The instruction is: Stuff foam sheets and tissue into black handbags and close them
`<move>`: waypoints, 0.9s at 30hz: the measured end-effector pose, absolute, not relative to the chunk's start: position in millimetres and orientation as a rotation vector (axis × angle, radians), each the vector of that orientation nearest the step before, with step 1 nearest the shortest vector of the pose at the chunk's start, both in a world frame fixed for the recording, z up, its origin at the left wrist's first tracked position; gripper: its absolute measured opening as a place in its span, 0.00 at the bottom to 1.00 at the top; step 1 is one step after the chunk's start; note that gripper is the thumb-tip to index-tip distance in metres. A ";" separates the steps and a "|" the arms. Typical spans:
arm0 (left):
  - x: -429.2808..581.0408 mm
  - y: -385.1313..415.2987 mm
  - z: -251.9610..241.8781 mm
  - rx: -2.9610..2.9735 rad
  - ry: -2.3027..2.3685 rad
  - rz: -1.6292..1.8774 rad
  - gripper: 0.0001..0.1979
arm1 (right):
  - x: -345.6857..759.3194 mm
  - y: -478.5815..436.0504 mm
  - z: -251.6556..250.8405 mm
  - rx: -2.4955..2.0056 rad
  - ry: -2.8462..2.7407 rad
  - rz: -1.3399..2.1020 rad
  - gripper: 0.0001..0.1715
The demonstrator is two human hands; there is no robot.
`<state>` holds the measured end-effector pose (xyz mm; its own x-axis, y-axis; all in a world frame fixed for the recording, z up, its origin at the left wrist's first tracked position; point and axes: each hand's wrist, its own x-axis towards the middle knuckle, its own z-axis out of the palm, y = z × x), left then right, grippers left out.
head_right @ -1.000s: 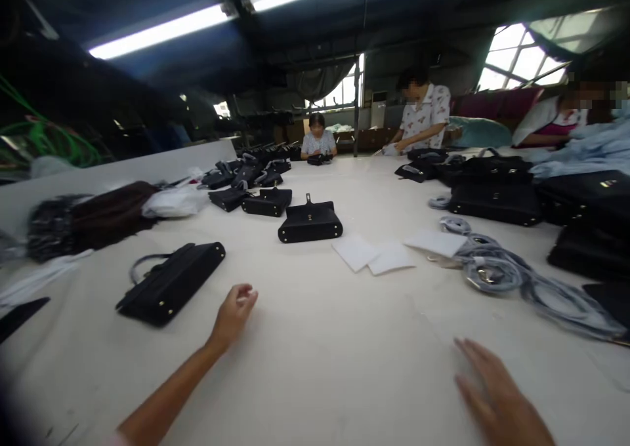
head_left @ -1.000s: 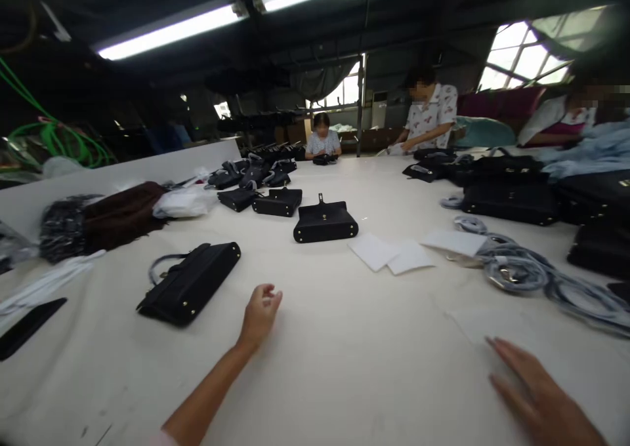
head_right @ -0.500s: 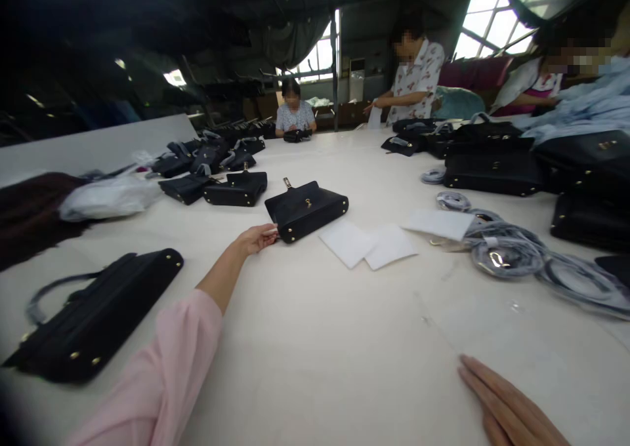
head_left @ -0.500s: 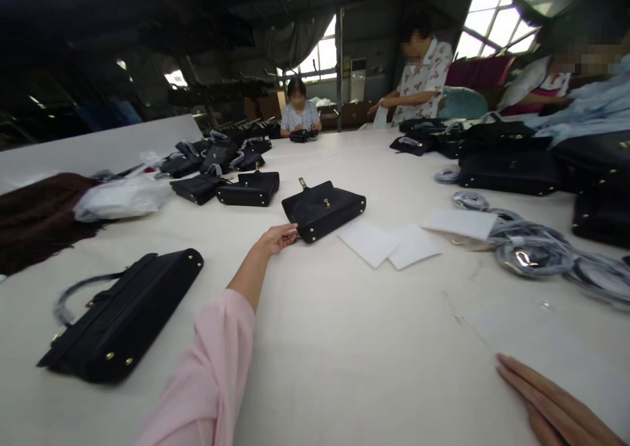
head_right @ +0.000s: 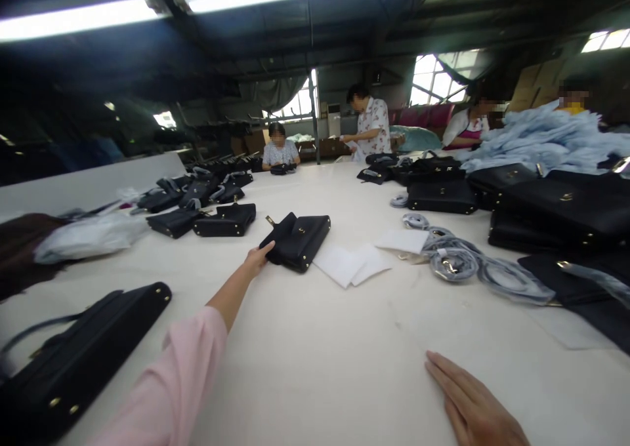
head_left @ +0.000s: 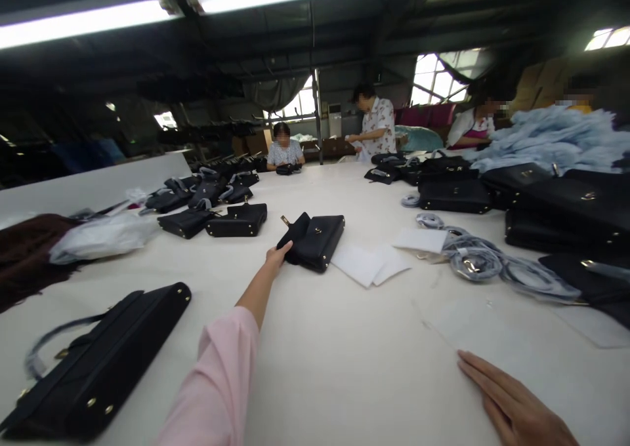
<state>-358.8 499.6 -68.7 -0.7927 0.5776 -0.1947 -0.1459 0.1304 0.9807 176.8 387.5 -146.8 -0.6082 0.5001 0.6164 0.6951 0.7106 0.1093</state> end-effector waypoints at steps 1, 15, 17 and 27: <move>-359.6 508.1 -70.1 0.429 1.925 1.708 0.15 | 177.1 388.1 -144.9 -0.897 -2.355 -0.459 0.24; -272.0 350.7 28.5 1.355 2.259 1.967 0.16 | 176.6 381.7 -151.7 -1.092 -2.319 -0.150 0.23; -242.6 288.3 48.3 1.597 2.212 1.930 0.16 | 172.9 378.9 -146.9 -1.103 -2.277 -0.089 0.23; -105.8 83.1 17.2 1.678 2.028 2.031 0.09 | 102.8 167.3 -18.2 -0.478 -1.840 0.154 0.04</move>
<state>-105.8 83.1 17.2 -0.4781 0.4995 0.7225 0.7217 -0.2453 0.6472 102.8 167.3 -18.2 -0.2465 0.3977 0.8838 0.2450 0.9079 -0.3402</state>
